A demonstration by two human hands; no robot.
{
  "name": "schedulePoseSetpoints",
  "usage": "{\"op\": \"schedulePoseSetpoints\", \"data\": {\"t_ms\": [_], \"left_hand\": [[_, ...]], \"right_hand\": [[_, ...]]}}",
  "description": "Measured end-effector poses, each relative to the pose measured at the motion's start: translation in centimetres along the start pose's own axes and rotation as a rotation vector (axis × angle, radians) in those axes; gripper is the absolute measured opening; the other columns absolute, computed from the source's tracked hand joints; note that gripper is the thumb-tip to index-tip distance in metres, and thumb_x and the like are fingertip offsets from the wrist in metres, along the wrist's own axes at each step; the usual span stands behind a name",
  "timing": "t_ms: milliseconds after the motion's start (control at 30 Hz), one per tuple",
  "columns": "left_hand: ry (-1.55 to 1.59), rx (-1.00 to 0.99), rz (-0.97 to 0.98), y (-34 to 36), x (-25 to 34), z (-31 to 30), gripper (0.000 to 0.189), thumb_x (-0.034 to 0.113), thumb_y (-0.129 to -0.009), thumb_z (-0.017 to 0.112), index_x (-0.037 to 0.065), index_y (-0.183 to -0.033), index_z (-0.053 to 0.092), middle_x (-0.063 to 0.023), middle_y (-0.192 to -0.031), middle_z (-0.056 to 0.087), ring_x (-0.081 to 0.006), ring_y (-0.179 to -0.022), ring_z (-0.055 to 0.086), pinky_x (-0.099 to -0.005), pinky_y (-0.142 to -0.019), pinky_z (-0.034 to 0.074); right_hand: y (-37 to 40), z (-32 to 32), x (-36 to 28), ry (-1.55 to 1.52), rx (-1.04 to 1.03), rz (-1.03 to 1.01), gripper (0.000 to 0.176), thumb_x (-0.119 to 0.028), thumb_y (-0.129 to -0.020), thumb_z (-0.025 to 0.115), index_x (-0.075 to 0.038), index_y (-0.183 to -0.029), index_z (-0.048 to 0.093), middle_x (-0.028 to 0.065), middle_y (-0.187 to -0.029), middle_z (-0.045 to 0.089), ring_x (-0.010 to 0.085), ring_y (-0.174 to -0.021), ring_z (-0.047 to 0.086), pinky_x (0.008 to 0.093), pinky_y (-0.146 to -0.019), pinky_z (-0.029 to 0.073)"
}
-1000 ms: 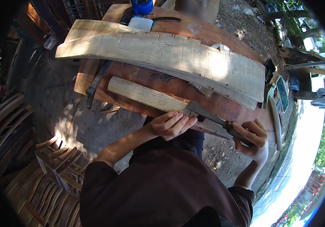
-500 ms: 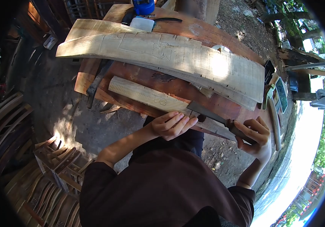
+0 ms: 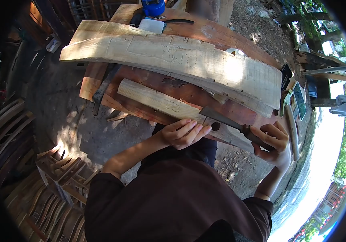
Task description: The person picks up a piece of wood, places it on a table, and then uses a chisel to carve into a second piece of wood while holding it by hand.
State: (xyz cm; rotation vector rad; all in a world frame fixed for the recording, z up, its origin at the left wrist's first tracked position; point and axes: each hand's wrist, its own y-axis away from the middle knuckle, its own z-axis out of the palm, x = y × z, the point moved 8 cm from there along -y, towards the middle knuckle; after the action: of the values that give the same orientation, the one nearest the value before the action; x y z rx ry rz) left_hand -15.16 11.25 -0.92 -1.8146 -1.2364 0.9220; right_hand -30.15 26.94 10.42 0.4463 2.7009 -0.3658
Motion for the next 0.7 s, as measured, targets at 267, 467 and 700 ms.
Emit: {"op": "schedulePoseSetpoints", "data": {"t_ms": [267, 467, 700], "left_hand": [[-0.033, 0.003, 0.013, -0.1, 0.1, 0.0, 0.03, 0.017, -0.089, 0.071, 0.022, -0.118, 0.072, 0.0018, -0.113, 0.051, -0.0132, -0.111, 0.053, -0.0275, -0.101, 0.05], [-0.015, -0.006, 0.012, 0.1, 0.2, 0.0, 0.03, 0.014, -0.089, 0.07, 0.023, -0.117, 0.073, 0.0027, -0.112, 0.052, -0.0124, -0.111, 0.053, -0.0278, -0.101, 0.05], [-0.05, 0.049, -0.013, 0.3, 0.2, 0.1, 0.028, 0.017, -0.089, 0.07, 0.023, -0.116, 0.073, 0.0027, -0.112, 0.052, -0.0124, -0.109, 0.054, -0.028, -0.102, 0.05]], "right_hand": [[0.5, 0.2, 0.3, 0.014, -0.011, 0.009, 0.065, -0.004, -0.052, 0.079, -0.014, -0.116, 0.073, 0.0005, -0.078, 0.061, 0.0181, -0.063, 0.049, 0.0321, -0.06, 0.038], [0.2, 0.0, 0.3, 0.001, 0.003, 0.007, 0.065, -0.006, -0.051, 0.08, -0.014, -0.115, 0.074, 0.0003, -0.076, 0.059, 0.0181, -0.062, 0.048, 0.0322, -0.06, 0.037], [0.9, -0.4, 0.6, -0.003, 0.029, -0.01, 0.069, -0.009, -0.047, 0.081, -0.015, -0.115, 0.074, -0.0003, -0.075, 0.06, 0.0184, -0.062, 0.046, 0.0319, -0.059, 0.036]]}}
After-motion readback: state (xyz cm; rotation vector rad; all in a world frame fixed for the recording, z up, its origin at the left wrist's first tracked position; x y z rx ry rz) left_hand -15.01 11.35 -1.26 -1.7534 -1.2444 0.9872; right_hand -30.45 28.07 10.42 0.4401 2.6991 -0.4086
